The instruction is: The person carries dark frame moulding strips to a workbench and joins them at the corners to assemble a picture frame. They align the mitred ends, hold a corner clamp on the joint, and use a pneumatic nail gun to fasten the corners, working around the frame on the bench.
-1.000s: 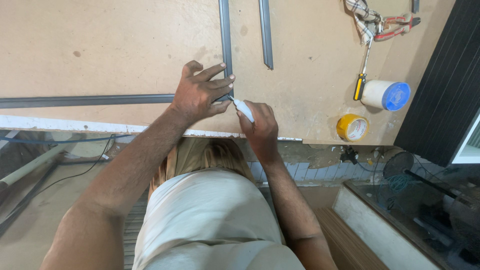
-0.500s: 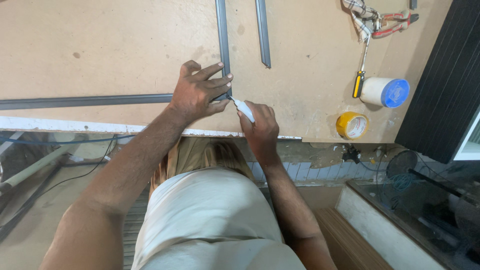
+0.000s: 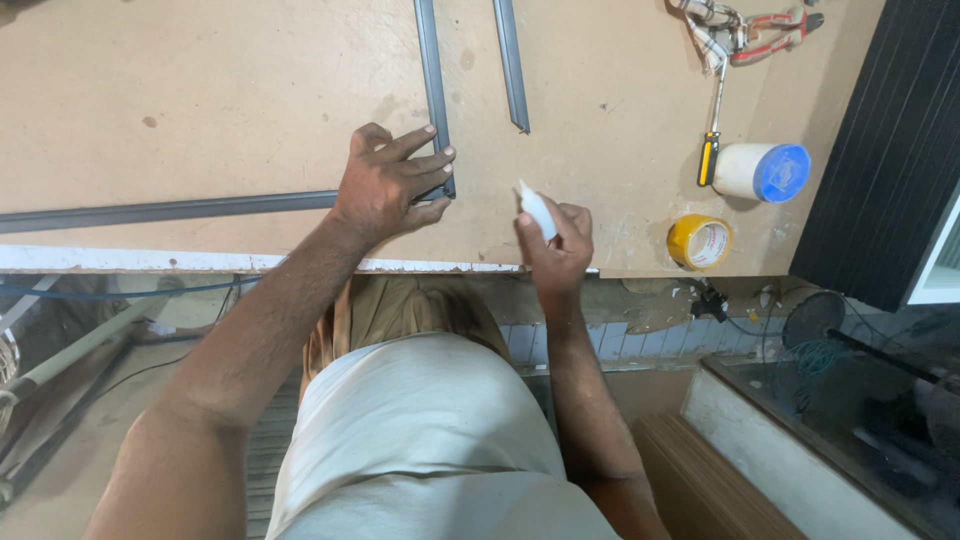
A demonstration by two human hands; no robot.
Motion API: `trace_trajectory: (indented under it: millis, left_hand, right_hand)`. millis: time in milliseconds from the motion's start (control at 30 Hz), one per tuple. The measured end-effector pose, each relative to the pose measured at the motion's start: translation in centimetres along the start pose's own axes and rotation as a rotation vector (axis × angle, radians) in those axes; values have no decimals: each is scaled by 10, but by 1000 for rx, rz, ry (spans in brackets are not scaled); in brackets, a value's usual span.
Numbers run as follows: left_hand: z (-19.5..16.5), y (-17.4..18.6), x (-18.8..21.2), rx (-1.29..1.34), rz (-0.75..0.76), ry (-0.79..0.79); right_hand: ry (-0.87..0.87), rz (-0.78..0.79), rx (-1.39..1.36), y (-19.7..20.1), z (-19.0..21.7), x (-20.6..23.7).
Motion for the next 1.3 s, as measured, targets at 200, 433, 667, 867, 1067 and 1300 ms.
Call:
trace_trajectory:
  millis: [200,433,667,867,1067,1300]
  left_hand:
    - [-7,8,-5,-32,-21,-31]
    - [-18,18,-9,-22,-10,-48]
    - [-19,26,-16,15,-16,-88]
    - [-17,28,-21,27,13,-108]
    - [-12,24,-20,-1,49,-119]
    - [-9,18,-23,-6,26,-159]
  right_hand:
    - [200,-219,74,20,1,-19]
    - [234,-487,310,12,24,0]
    - [487,-39,429,-45,52,30]
    - [475,-148,495,-63,54,5]
    - [487,-208,464,-67,58,2]
    - [509,-223,446,-66,56,-2]
Point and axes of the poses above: each hand's wrist, its own x-axis away from the middle knuckle, its own y-axis out of the back of the hand, z = x × y, the point moved 1 cm from there along -x, towards the middle knuckle, and after that the axes turned 6 degrees about x, right-handed, at the moved point
